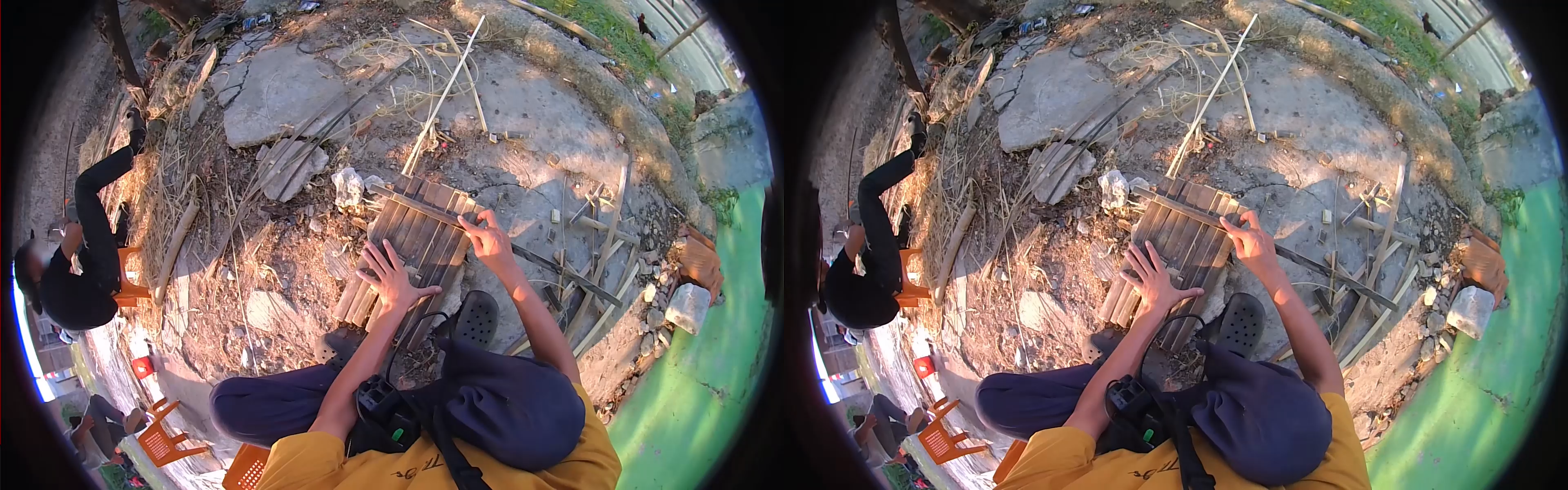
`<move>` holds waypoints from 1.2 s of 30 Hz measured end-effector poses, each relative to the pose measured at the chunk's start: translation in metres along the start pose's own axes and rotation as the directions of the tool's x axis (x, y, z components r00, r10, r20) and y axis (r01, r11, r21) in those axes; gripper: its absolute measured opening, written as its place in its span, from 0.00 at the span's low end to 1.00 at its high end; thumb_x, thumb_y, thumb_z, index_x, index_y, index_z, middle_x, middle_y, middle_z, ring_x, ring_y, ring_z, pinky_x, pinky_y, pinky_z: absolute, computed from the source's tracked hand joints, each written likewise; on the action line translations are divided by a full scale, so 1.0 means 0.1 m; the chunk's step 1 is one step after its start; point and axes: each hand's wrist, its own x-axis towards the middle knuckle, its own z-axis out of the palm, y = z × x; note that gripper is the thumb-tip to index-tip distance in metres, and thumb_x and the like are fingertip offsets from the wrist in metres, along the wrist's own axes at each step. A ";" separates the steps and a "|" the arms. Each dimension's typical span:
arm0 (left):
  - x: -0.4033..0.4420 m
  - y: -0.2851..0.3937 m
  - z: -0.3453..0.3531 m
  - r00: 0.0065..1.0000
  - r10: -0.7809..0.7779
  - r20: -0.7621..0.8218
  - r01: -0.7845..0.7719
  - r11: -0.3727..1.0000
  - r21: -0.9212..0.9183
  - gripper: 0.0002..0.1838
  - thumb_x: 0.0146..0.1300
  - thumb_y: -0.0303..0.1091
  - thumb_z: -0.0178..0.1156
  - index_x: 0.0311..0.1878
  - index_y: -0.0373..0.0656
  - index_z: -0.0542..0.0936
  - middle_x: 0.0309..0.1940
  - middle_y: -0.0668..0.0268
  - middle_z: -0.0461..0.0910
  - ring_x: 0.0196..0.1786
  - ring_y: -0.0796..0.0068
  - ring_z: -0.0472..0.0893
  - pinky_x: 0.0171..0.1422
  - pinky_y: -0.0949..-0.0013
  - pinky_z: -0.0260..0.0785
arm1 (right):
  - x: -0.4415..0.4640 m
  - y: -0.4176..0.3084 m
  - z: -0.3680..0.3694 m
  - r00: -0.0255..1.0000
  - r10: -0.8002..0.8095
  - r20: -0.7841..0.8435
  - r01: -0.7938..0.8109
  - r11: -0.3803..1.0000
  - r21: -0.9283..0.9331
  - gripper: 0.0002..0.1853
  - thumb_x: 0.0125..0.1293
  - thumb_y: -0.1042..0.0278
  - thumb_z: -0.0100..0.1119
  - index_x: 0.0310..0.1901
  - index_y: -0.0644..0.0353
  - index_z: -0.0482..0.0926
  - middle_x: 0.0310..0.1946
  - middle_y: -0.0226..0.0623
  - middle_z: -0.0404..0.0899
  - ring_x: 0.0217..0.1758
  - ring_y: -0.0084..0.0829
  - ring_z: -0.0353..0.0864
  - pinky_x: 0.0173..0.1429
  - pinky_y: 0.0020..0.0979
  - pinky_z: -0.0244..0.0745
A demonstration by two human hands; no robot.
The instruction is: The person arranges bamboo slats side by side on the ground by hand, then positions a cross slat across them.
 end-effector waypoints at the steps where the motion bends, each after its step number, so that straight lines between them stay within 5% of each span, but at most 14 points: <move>1: 0.00 0.00 0.00 1.000 0.000 0.000 0.000 1.000 0.000 0.99 0.24 0.87 0.75 0.84 0.30 0.27 0.82 0.26 0.23 0.85 0.25 0.23 0.75 0.11 0.24 | 0.00 -0.01 0.00 1.000 -0.005 -0.010 0.005 1.000 0.002 0.31 0.66 0.80 0.65 0.67 0.32 0.83 0.51 0.38 0.73 0.33 0.44 0.85 0.40 0.44 0.78; 19: 0.00 -0.02 0.04 1.000 0.011 -0.008 -0.011 1.000 -0.026 0.99 0.24 0.88 0.74 0.84 0.31 0.26 0.83 0.27 0.21 0.85 0.26 0.22 0.75 0.11 0.22 | 0.01 -0.03 0.00 1.000 -0.003 -0.016 0.003 1.000 -0.009 0.29 0.66 0.78 0.66 0.66 0.36 0.85 0.51 0.38 0.73 0.35 0.45 0.86 0.40 0.44 0.80; 22: 0.00 -0.02 0.05 0.997 0.019 -0.071 -0.018 1.000 0.007 1.01 0.19 0.88 0.74 0.84 0.29 0.29 0.83 0.28 0.24 0.85 0.24 0.28 0.75 0.11 0.27 | 0.02 -0.05 0.02 0.999 0.003 -0.032 -0.003 1.000 0.016 0.28 0.66 0.78 0.66 0.65 0.36 0.86 0.50 0.38 0.72 0.34 0.45 0.85 0.41 0.45 0.80; 36: -0.01 -0.01 0.00 1.000 0.009 -0.005 -0.009 0.999 -0.039 0.99 0.24 0.86 0.75 0.84 0.31 0.26 0.82 0.27 0.21 0.85 0.25 0.22 0.74 0.10 0.25 | 0.03 -0.03 0.08 0.999 0.002 -0.037 -0.003 1.000 -0.017 0.28 0.66 0.76 0.67 0.65 0.36 0.86 0.50 0.39 0.72 0.32 0.46 0.83 0.39 0.44 0.79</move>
